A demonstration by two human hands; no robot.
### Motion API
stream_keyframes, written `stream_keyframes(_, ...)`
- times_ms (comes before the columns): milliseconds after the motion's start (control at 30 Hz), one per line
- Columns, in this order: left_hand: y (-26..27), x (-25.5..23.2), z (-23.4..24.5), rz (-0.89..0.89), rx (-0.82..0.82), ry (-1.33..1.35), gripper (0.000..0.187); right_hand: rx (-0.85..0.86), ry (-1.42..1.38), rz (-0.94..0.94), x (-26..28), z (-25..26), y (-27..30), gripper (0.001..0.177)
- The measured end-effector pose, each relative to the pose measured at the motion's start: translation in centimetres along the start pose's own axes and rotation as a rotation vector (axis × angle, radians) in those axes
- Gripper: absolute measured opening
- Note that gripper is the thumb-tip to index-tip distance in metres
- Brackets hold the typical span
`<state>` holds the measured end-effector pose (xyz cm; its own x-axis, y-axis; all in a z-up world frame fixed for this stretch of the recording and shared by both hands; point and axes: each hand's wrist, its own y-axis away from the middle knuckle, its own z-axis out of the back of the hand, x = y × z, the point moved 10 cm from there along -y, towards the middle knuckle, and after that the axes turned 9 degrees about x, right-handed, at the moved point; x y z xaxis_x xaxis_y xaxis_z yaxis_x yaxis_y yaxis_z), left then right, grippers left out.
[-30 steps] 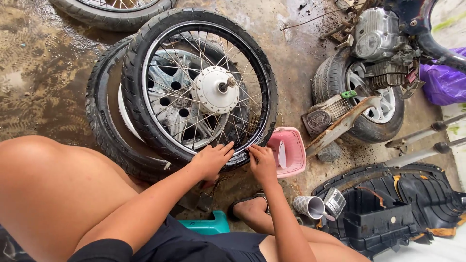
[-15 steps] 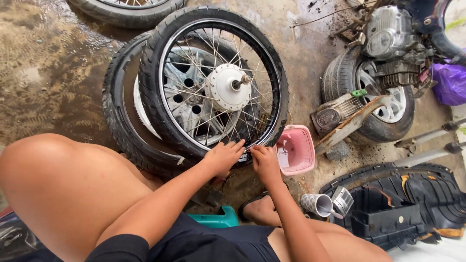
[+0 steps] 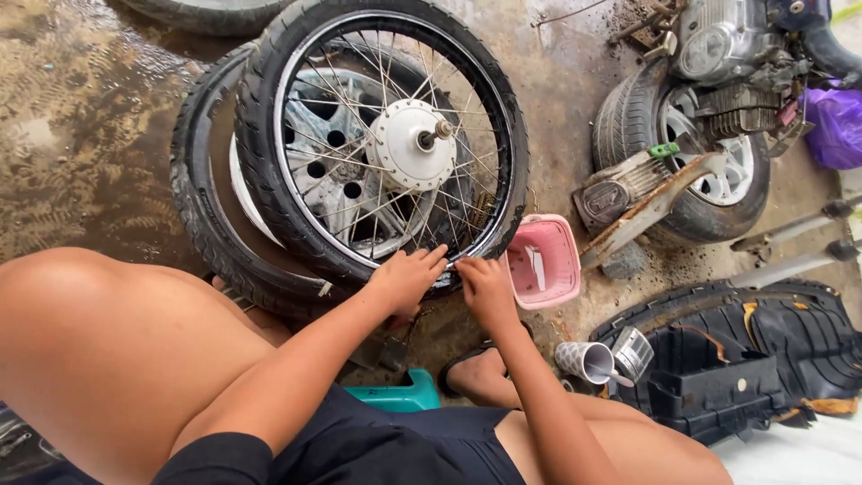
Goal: The person scrubs the rim and tire of a motorcycle wheel using a small brush and water from a pink container. They repeatedly dip the brush into the container and scrub the wheel surface while seated on a low stool.
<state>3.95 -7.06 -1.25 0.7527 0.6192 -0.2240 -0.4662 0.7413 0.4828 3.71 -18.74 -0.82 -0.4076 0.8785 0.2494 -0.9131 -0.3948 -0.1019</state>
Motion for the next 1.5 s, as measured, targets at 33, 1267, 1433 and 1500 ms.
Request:
stream_keyframes(33,0.1,-0.3,-0.3,-0.006,0.001,-0.002,0.101,0.0,0.001,-0.006,-0.4,0.2,0.2,0.018)
stream_keyframes(1267,1.3,0.0,1.6,-0.02,0.045,0.021,0.091,-0.059,-0.034,-0.042,-1.5,0.8,-0.5,0.011)
stream_keyframes(1433,1.1,-0.2,1.2,-0.037,0.04,0.023,0.093,-0.003,-0.101,-0.043,-0.6,0.3,-0.2,0.012)
stream_keyframes(1500,1.3,0.0,1.4,-0.023,0.055,0.015,0.092,-0.063,-0.045,-0.138,-3.1,0.7,-0.3,0.012)
